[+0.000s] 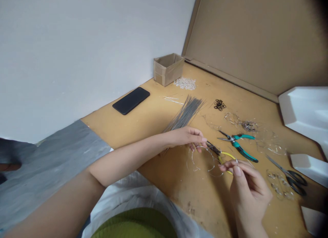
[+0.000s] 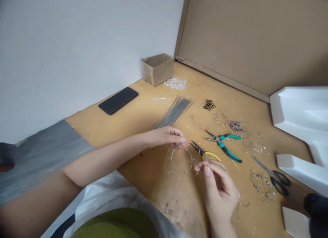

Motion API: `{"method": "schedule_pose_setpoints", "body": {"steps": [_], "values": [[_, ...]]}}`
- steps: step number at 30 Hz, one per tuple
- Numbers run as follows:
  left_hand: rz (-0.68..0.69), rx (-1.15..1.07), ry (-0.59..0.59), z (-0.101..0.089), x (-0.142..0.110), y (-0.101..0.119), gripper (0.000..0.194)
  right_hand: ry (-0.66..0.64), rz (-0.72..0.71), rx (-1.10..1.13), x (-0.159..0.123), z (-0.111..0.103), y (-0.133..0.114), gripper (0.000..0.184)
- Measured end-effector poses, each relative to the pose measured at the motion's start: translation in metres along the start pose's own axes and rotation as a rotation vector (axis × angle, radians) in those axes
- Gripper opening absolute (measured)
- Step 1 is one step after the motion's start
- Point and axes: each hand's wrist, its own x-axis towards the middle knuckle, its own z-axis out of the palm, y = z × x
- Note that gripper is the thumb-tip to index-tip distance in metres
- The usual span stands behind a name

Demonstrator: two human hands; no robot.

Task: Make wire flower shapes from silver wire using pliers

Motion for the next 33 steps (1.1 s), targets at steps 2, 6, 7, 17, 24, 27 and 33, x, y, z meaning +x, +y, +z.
{"method": "schedule_pose_setpoints", "body": {"steps": [2, 6, 7, 17, 24, 27, 33], "values": [[-0.001, -0.001, -0.001, 0.000, -0.001, 0.000, 0.035, 0.006, 0.004, 0.003, 0.000, 0.000, -0.001, 0.013], [-0.010, -0.008, 0.003, 0.000, -0.001, 0.000, 0.037, 0.005, 0.026, 0.000, 0.000, 0.001, -0.003, 0.012], [-0.013, -0.011, 0.005, 0.000, -0.001, 0.000, 0.037, 0.005, 0.030, -0.002, 0.000, 0.001, -0.003, 0.012], [-0.027, 0.030, 0.009, 0.002, -0.002, 0.005, 0.039, 0.033, 0.036, -0.029, 0.001, 0.003, -0.004, 0.009], [0.016, 0.249, 0.016, 0.004, 0.002, -0.004, 0.041, 0.153, 0.166, -0.012, 0.002, 0.004, 0.000, 0.008], [0.056, 0.411, 0.008, 0.007, 0.001, -0.009, 0.053, 0.174, 0.259, 0.083, 0.005, 0.004, 0.000, 0.009], [0.104, 0.484, -0.002, 0.014, 0.002, -0.014, 0.060, 0.118, 0.346, 0.307, 0.013, 0.002, 0.000, 0.006]]}}
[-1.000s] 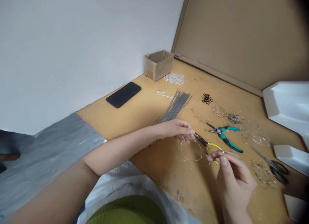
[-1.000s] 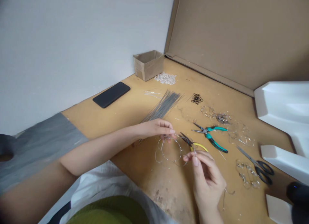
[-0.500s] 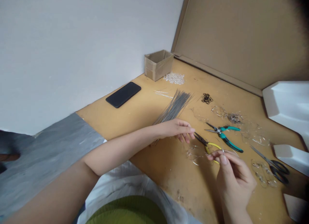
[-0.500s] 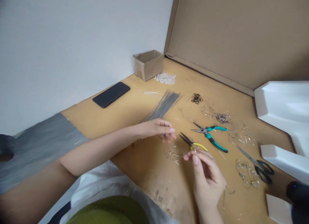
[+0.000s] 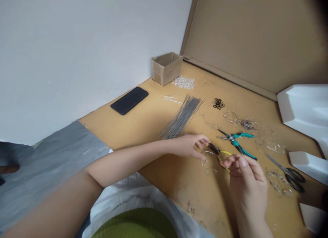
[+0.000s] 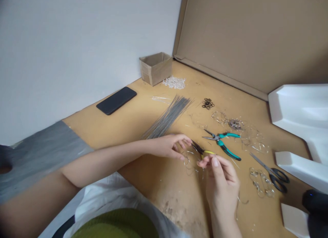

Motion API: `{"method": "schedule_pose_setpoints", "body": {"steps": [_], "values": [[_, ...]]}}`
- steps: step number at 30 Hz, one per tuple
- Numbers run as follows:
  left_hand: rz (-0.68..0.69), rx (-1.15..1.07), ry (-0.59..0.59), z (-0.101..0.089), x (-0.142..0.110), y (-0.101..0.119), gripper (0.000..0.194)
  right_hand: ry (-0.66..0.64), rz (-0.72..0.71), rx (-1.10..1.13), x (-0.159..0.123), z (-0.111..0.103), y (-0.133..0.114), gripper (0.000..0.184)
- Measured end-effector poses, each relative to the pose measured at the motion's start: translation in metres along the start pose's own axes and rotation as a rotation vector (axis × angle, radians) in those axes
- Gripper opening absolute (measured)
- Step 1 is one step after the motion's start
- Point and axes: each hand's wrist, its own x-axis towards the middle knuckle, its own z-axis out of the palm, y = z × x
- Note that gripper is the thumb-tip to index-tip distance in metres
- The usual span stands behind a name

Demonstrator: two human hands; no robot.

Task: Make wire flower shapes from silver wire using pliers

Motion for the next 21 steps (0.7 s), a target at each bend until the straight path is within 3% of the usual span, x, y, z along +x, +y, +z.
{"method": "schedule_pose_setpoints", "body": {"steps": [11, 17, 21], "values": [[-0.002, -0.173, -0.081, 0.015, 0.011, -0.024, 0.030, 0.064, 0.268, 0.182, 0.013, -0.008, -0.002, 0.012], [-0.045, -0.249, -0.130, 0.004, 0.005, -0.008, 0.022, 0.081, 0.291, 0.213, 0.015, -0.009, -0.004, 0.014], [-0.036, -0.290, -0.095, -0.001, 0.000, 0.006, 0.023, 0.043, 0.247, 0.176, 0.015, -0.011, -0.002, 0.012]]}}
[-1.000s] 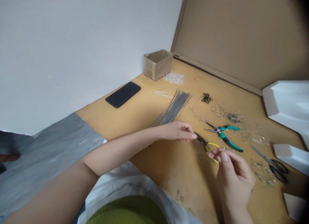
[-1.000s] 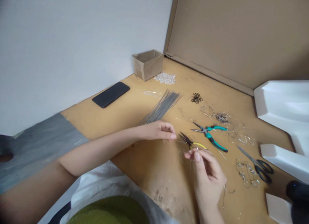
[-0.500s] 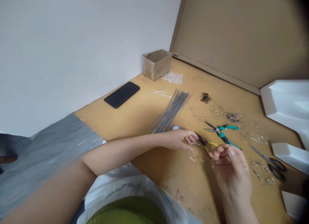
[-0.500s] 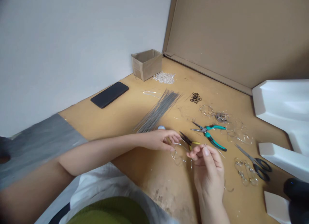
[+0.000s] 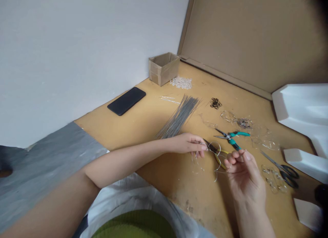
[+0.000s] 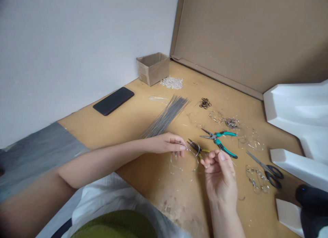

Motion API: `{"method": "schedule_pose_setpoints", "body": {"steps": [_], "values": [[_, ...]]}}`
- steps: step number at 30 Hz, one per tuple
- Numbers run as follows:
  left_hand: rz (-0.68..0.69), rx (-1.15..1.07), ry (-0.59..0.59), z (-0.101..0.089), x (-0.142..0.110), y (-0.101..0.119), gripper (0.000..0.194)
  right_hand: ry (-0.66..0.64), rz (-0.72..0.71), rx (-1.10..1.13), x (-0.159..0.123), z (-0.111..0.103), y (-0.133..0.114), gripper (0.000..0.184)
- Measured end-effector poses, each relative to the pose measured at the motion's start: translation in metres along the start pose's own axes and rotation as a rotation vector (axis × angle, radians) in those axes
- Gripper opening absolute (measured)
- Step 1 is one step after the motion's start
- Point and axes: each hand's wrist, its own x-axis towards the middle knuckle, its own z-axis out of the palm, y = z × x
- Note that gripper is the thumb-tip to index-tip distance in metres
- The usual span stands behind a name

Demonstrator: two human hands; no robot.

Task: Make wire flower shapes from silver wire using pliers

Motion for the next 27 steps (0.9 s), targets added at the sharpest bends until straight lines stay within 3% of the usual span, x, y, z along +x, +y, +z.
{"method": "schedule_pose_setpoints", "body": {"steps": [5, 27], "values": [[-0.014, -0.022, 0.026, 0.0009, -0.0012, 0.0059, 0.035, -0.001, -0.005, -0.021, 0.0006, -0.0018, 0.0009, 0.011], [-0.003, 0.002, 0.008, -0.0011, -0.0003, 0.0017, 0.036, 0.032, 0.031, 0.034, -0.0034, 0.0038, 0.0003, 0.012]]}}
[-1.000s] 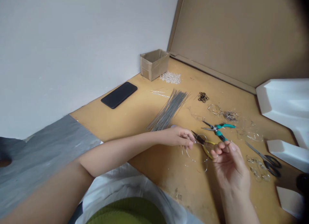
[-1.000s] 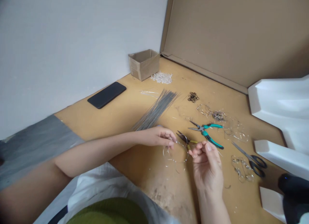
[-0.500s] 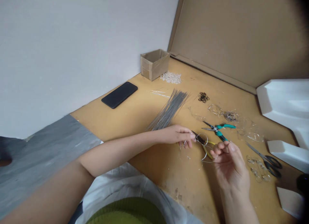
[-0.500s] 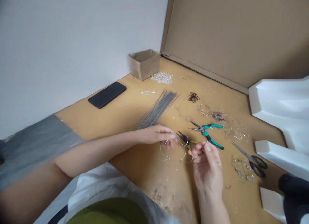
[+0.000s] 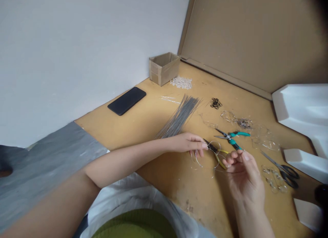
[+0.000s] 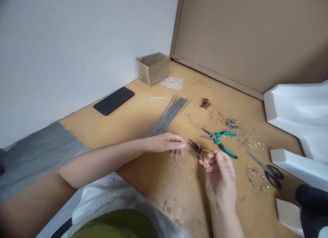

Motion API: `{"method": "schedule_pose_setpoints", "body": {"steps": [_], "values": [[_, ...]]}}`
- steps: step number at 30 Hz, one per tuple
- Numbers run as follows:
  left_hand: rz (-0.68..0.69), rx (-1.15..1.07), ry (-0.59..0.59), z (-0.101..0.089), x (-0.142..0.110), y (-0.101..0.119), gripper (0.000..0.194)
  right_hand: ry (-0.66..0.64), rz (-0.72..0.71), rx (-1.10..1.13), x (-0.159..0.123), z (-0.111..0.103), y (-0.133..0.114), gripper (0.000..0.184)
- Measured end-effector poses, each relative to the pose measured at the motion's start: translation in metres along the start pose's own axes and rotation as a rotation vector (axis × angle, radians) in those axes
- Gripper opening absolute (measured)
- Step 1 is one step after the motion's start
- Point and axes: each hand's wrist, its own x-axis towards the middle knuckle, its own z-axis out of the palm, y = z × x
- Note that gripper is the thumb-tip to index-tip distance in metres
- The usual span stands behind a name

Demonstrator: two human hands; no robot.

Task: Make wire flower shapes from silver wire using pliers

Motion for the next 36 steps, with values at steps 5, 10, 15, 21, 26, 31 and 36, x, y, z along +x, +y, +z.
{"method": "schedule_pose_setpoints", "body": {"steps": [5, 10, 15, 21, 26, 31, 36], "values": [[-0.007, -0.017, -0.003, 0.000, 0.001, -0.003, 0.031, 0.003, -0.009, -0.005, 0.000, 0.000, 0.000, 0.012], [0.011, -0.041, 0.004, 0.000, 0.003, -0.004, 0.030, 0.018, -0.026, -0.043, 0.001, -0.001, 0.002, 0.012], [0.019, -0.032, 0.062, 0.002, 0.003, -0.004, 0.027, 0.000, -0.033, -0.071, 0.002, -0.001, 0.004, 0.010], [0.084, -0.060, 0.099, 0.004, 0.004, -0.007, 0.026, -0.029, -0.088, -0.146, -0.003, 0.002, 0.007, 0.007], [0.062, -0.001, 0.087, 0.004, 0.002, -0.003, 0.024, -0.017, -0.172, -0.249, -0.007, 0.002, 0.010, 0.007], [0.048, 0.062, 0.102, 0.004, 0.002, -0.004, 0.025, -0.045, -0.236, -0.344, -0.008, 0.000, 0.010, 0.007], [0.067, 0.282, 0.130, 0.004, 0.003, -0.009, 0.032, -0.006, -0.459, -0.578, -0.015, 0.001, 0.008, 0.007]]}}
